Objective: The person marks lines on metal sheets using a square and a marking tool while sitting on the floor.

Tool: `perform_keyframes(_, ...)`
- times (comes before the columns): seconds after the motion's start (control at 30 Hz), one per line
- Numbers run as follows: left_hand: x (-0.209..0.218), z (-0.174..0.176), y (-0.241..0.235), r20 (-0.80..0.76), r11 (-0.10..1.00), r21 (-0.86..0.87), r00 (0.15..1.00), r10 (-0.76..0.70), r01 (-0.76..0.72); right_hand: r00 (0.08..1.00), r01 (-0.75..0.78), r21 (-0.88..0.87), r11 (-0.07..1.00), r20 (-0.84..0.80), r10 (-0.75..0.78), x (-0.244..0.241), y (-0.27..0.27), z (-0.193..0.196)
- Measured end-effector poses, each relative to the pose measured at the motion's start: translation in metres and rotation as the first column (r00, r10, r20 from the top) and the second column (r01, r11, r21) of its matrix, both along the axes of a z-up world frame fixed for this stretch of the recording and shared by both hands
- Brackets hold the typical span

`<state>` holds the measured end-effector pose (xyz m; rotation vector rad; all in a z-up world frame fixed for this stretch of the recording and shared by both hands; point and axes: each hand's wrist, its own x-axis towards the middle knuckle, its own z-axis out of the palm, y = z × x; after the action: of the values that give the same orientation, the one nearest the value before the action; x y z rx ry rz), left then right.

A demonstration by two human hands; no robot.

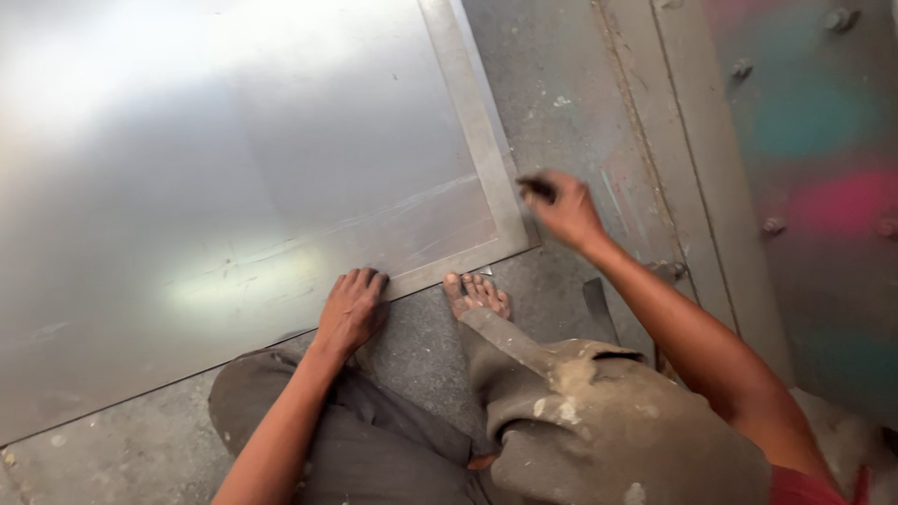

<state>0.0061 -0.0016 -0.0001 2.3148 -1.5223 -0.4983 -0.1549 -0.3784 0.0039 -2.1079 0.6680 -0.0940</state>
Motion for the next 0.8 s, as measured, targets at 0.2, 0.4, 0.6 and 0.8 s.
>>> perform_keyframes(0.2,0.000,0.000,-0.007,-0.005,0.999,0.049,1.000,0.007,-0.007,0.820,0.405,0.463,0.788,0.197,-0.537,0.015,-0.045,0.000)
perform_keyframes(0.4,0.014,0.002,-0.040,0.057,0.946,0.322,0.997,-0.056,0.034,0.832,0.537,-0.121,0.835,0.241,-0.500,-0.008,-0.042,-0.022)
perform_keyframes(0.6,0.062,-0.010,-0.151,0.013,0.992,0.008,0.992,0.124,-0.124,0.996,0.064,-0.423,0.904,-0.036,-0.087,-0.019,-0.046,-0.009)
perform_keyframes(0.8,0.117,-0.018,-0.288,-0.042,0.977,0.025,0.977,0.211,-0.210,0.979,0.050,-0.321,0.946,-0.170,-0.109,0.037,-0.079,0.008)
